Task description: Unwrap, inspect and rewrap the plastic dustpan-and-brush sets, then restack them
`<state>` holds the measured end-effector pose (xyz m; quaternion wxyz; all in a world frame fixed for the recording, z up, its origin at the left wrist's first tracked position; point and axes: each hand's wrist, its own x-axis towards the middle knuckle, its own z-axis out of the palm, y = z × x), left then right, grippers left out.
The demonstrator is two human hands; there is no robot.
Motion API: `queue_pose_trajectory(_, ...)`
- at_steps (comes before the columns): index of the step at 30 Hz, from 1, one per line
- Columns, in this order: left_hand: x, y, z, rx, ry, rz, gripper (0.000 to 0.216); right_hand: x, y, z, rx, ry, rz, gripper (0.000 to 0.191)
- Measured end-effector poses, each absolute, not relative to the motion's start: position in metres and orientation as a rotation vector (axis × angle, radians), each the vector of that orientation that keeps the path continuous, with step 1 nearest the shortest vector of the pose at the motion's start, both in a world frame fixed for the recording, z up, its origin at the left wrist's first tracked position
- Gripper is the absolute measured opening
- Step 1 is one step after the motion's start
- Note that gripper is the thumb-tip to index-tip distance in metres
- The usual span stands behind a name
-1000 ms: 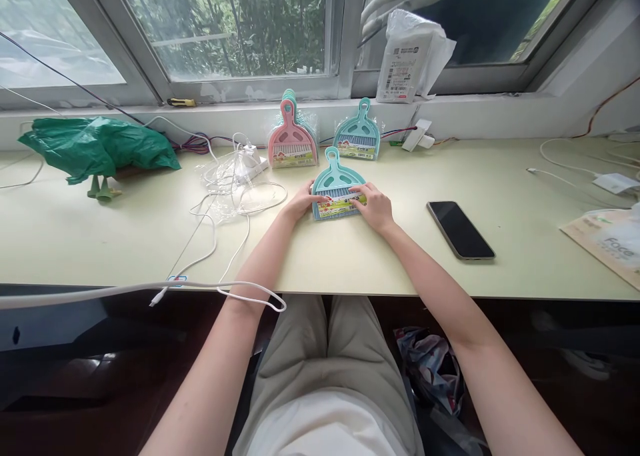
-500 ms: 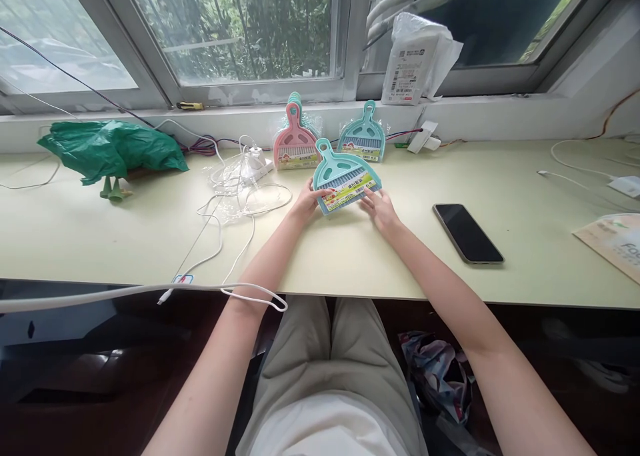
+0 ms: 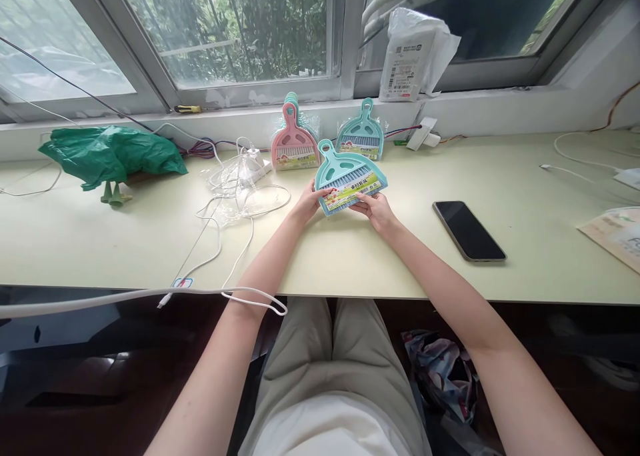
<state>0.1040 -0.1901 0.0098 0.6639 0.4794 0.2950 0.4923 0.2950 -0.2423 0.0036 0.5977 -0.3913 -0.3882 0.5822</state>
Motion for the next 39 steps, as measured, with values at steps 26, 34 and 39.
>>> queue_pose_trajectory(26, 0.106, -0.191, 0.009, 1.170, 0.718, 1.078, 0.066, 0.300, -0.236, -0.003, -0.976, -0.925, 1.232, 0.027)
queue_pose_trajectory(34, 0.093, -0.191, 0.030, 1.492, 1.211, 1.365, 0.034, 0.305, -0.236, 0.000, -0.997, -0.866, 1.188, 0.023)
queue_pose_trajectory(39, 0.064, -0.200, 0.052, 1.650, 2.109, 1.608, 0.059, 0.306, -0.237, 0.001, -1.004, -0.848, 1.162, 0.020)
